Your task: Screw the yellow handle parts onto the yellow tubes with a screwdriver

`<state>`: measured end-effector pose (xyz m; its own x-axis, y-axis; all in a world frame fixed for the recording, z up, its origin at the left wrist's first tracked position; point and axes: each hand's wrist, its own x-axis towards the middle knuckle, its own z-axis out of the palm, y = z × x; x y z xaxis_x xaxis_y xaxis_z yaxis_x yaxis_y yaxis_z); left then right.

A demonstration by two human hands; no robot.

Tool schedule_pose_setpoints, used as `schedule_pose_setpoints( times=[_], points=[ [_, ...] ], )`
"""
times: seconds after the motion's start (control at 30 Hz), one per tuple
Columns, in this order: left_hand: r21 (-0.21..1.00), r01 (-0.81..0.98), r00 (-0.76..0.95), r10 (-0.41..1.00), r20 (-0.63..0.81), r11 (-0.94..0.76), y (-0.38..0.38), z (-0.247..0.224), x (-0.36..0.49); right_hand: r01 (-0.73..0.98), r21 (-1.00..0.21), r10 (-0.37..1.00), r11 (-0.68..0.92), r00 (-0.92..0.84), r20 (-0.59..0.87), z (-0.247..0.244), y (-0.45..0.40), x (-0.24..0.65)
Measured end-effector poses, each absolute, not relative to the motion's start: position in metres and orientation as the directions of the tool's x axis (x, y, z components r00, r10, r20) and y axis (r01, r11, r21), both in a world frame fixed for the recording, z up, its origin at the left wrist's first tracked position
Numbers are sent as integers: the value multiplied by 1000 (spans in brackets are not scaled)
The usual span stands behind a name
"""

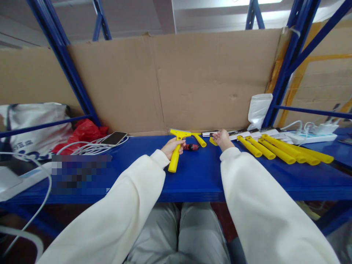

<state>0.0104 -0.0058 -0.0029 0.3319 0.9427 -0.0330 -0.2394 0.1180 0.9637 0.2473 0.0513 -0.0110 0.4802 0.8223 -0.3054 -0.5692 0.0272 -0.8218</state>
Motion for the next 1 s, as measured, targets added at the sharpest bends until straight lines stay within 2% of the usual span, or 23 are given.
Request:
schedule_pose_setpoints(
  times=[0.37, 0.67, 0.73, 0.8, 0.9, 1.0],
  points=[
    [973, -191, 381, 923, -49, 130, 1, -7, 7, -438, -899, 878, 23, 439, -191, -19, 65, 263],
    [993, -93, 268, 962, -50, 77, 0, -6, 7, -358, -931, 918, 66, 387, -84, -6, 39, 249],
    [994, -80, 254, 966, -56, 79, 0, -5, 7, -208, -974, 914, 85, 405, -7, -6, 35, 240],
    [994, -71, 234, 970, -65, 84, 1, -5, 6, 77, -989, 893, 127, 424, 147, -7, 33, 229],
    [994, -67, 209, 976, -68, 84, 3, -6, 5, 493, -838, 876, 233, 268, 401, -10, 31, 212],
    [993, -83, 197, 978, -63, 81, 6, -7, 4, 652, -654, 852, 384, 23, 523, -12, 27, 201]
  ],
)
